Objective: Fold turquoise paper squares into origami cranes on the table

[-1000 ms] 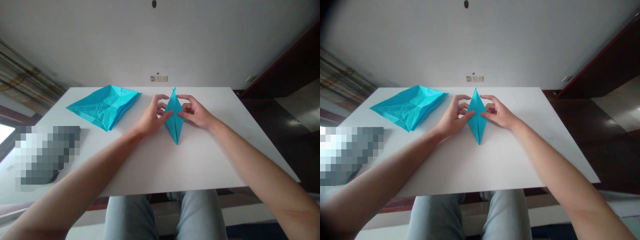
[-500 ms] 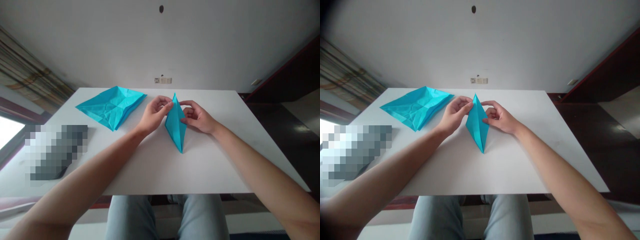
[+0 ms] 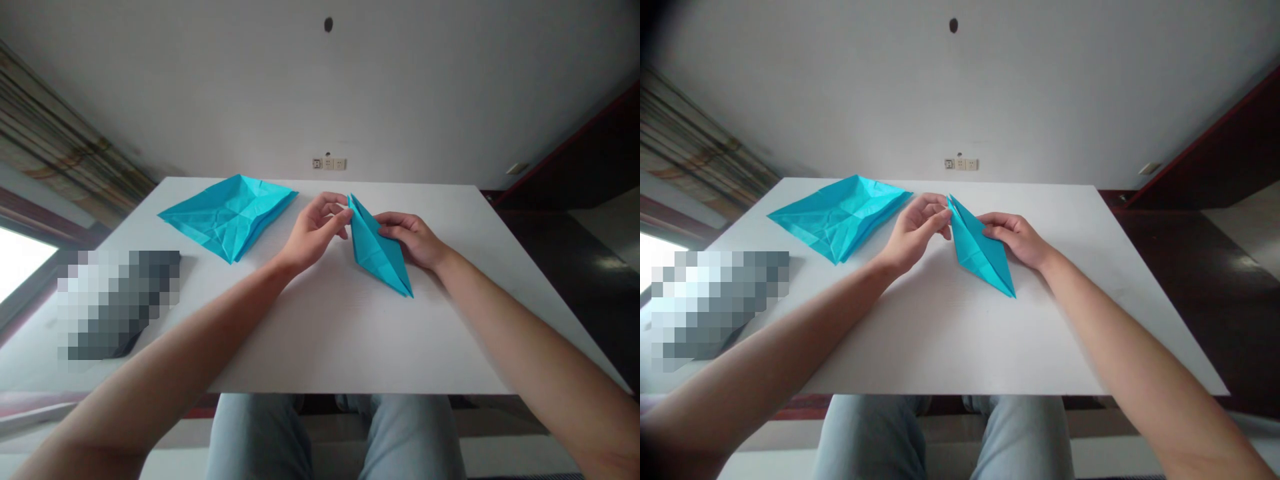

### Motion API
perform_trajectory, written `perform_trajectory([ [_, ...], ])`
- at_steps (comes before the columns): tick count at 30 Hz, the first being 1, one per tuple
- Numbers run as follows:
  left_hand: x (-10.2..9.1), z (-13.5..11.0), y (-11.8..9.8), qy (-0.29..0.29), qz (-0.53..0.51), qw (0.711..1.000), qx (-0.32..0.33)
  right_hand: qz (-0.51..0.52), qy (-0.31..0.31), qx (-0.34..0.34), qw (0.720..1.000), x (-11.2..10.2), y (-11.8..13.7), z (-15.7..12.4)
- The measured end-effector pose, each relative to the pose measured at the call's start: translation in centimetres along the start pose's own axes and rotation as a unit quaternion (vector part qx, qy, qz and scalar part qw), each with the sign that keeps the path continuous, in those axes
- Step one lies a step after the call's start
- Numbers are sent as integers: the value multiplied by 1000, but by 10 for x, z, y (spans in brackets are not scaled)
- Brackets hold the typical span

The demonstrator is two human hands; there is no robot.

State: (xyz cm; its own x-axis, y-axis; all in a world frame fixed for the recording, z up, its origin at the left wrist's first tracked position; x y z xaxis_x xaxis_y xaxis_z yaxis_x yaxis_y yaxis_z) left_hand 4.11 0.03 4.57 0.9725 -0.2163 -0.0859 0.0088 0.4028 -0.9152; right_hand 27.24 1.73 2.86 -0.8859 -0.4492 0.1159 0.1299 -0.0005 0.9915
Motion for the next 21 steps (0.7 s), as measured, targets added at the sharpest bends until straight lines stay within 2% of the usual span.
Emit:
perform_trajectory([
  [4,-2,-1,-6,13,-2,1000,14,33,13,51,998,1,2,-4],
  [6,-2,-1,-9,22,-14,1000,14,48,-2,64,997,1,7,-7],
  [10,0,-1,-9,32,-49,998,-5,73,-36,68,994,-4,14,-11],
  [15,-1,-1,-5,22,-37,999,-24,86,-19,54,995,-9,15,-6],
  [21,-3,-2,-2,27,-33,999,7,91,-22,44,995,-8,15,-3],
])
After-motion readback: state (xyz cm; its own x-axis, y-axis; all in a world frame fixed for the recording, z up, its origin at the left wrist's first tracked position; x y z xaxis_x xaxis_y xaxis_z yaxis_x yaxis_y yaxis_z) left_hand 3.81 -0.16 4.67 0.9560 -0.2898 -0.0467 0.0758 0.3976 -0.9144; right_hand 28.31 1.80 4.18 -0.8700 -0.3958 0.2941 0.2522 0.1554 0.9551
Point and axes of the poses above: each hand's wrist, its own z-axis towards the middle knuckle, its own x-axis out of the palm, y = z × x, the point moved 4 cm from there along z, towards the middle knuckle, and after that the axes turned 10 degrees about z, right-handed, at the moved point
